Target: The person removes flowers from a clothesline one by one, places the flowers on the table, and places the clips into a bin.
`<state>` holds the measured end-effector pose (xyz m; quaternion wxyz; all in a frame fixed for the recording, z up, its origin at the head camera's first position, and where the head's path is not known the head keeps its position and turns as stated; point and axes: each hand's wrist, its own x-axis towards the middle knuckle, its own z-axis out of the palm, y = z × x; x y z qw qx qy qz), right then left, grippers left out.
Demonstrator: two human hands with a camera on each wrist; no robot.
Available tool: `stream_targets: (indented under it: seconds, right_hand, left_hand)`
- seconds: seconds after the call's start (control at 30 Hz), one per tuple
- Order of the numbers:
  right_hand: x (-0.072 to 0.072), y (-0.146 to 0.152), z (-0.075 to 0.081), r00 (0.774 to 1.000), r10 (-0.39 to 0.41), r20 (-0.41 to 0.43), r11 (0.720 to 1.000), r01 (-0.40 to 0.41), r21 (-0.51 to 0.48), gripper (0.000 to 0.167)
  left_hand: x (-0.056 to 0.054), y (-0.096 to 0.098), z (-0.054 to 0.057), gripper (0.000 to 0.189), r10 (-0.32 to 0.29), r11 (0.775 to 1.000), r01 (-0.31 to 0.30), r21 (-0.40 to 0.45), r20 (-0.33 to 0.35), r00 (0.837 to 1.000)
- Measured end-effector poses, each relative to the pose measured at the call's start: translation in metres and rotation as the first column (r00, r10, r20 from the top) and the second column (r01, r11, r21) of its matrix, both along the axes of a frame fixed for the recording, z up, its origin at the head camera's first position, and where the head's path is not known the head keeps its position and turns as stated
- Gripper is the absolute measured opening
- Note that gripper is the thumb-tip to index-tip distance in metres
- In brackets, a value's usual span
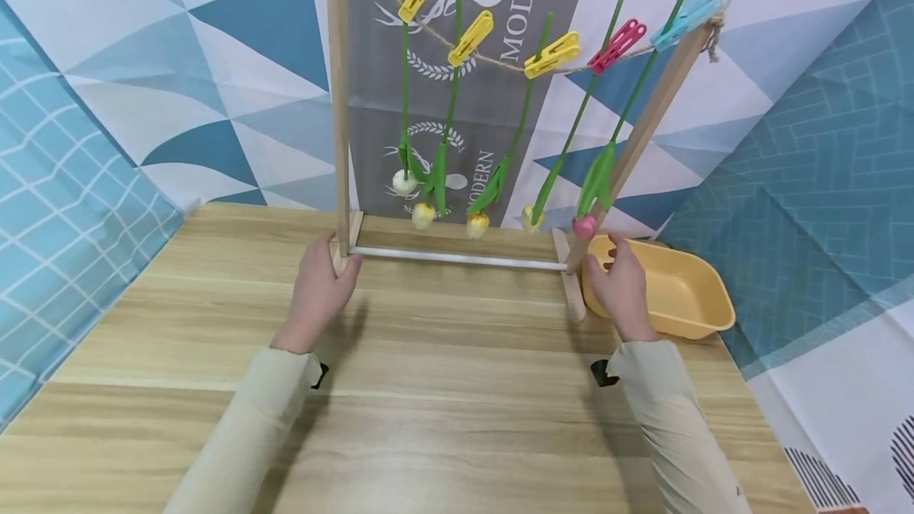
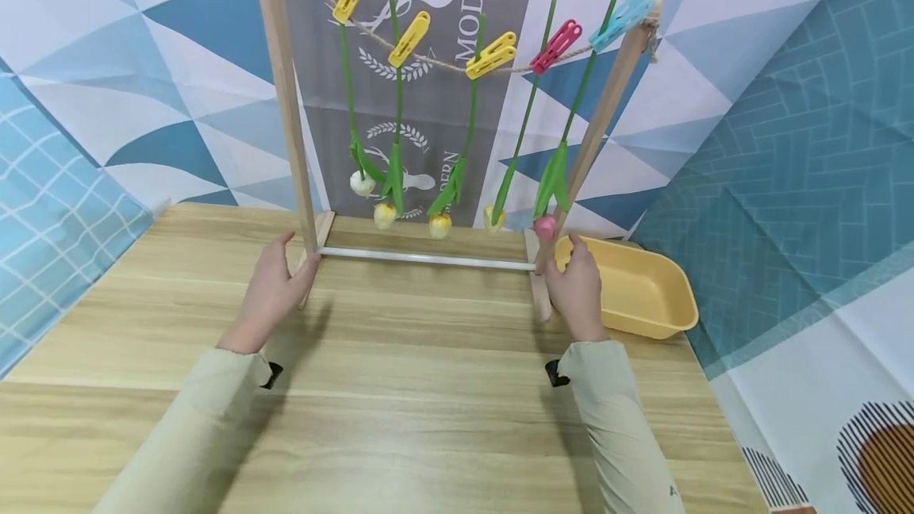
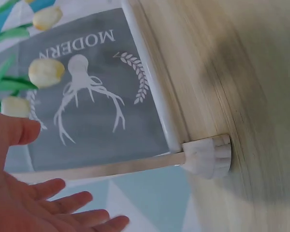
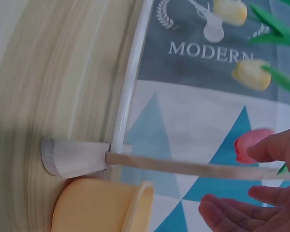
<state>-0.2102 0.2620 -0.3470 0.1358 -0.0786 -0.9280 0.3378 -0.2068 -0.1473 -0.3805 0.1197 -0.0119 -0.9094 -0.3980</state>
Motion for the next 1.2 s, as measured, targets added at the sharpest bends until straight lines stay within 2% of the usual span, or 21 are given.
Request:
stream_targets:
  seconds: [0.2,0.27,0.4,0.57,0.8,1.03,1.2]
  right_hand:
    - [-0.016,0.013,0.009,0.995,0.002,0.1,0.995,0.008,-0.097,0.059]
    - [-0.02,0.018,0.01,0.992,0.007,0.129,0.992,0.01,-0.128,0.062]
    - [-0.026,0.024,0.011,0.991,0.018,0.136,0.984,0.007,-0.177,0.068]
    - [-0.035,0.024,0.015,0.994,0.052,0.099,0.974,-0.029,-0.223,0.071]
    - [-0.048,0.022,0.018,0.993,0.106,0.049,0.962,-0.09,-0.257,0.069]
    - [-0.061,0.017,0.018,0.991,0.129,0.023,0.951,-0.117,-0.285,0.058]
    - [-0.066,0.014,0.017,0.996,0.088,0.029,0.962,-0.077,-0.263,0.048]
  left_hand:
    - [-0.021,-0.016,0.004,0.065,0.008,0.98,-0.022,0.199,0.07,0.997]
    - [-0.028,-0.022,0.005,0.066,-0.01,0.969,-0.014,0.248,0.095,0.995]
    - [-0.04,-0.032,0.007,0.07,-0.059,0.951,0.013,0.31,0.141,0.988]
    - [-0.05,-0.036,0.006,0.072,-0.089,0.945,0.042,0.326,0.129,0.988]
    - [-0.059,-0.03,0.004,0.072,-0.098,0.935,0.063,0.349,0.082,0.992]
    - [-0.07,-0.025,0.006,0.069,-0.081,0.951,0.059,0.303,0.058,0.995]
    - [-0.076,-0.023,0.004,0.062,-0.082,0.963,0.07,0.261,0.037,0.996]
